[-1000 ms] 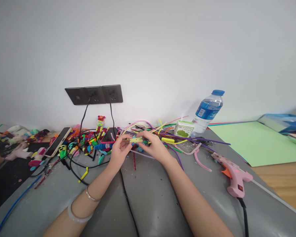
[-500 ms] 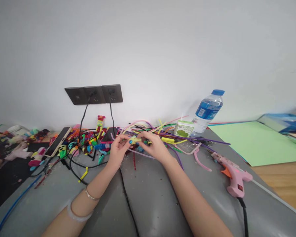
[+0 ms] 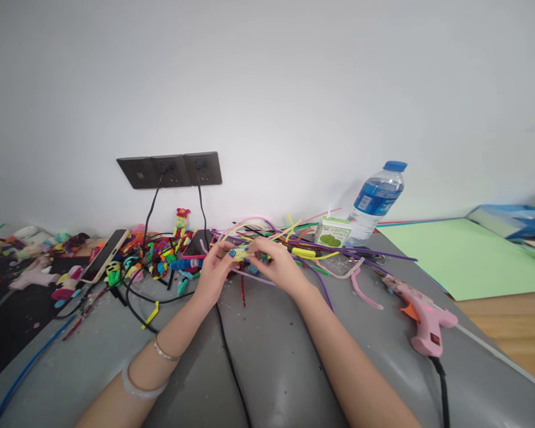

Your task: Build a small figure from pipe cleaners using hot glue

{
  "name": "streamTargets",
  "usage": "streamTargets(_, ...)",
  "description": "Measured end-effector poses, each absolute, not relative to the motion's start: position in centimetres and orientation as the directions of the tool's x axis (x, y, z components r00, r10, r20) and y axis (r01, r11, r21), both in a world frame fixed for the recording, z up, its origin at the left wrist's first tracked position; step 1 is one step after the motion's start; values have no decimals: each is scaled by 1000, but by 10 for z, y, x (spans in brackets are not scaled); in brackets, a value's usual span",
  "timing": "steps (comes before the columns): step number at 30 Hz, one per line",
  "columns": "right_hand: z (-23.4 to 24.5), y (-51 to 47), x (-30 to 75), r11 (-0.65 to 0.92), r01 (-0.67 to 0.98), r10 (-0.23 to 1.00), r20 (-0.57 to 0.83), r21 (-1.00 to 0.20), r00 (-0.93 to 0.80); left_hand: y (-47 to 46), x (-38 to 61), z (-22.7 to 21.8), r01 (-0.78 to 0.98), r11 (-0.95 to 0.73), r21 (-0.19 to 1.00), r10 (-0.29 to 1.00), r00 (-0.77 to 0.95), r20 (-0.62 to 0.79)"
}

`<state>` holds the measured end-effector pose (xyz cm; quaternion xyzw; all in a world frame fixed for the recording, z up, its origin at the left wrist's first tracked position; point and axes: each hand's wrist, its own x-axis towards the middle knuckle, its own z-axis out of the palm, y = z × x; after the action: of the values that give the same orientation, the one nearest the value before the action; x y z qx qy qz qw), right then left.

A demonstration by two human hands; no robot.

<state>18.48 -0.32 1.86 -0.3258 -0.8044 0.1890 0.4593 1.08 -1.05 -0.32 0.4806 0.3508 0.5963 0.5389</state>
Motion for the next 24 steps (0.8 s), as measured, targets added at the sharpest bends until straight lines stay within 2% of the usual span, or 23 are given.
streamTargets(12, 15, -3, 182, 726, 331, 687, 611, -603, -394, -10, 10, -4, -257, -167, 952, 980, 63, 189)
streamTargets(19, 7, -2, 182, 642, 309, 763, 540, -702, -356, -9, 8, -5, -215, -241, 946, 968, 9, 249)
streamTargets(24, 8, -1, 181, 613, 357, 788, 510, -705, -345, -8, 9, -6, -248, -229, 941, 969, 35, 245)
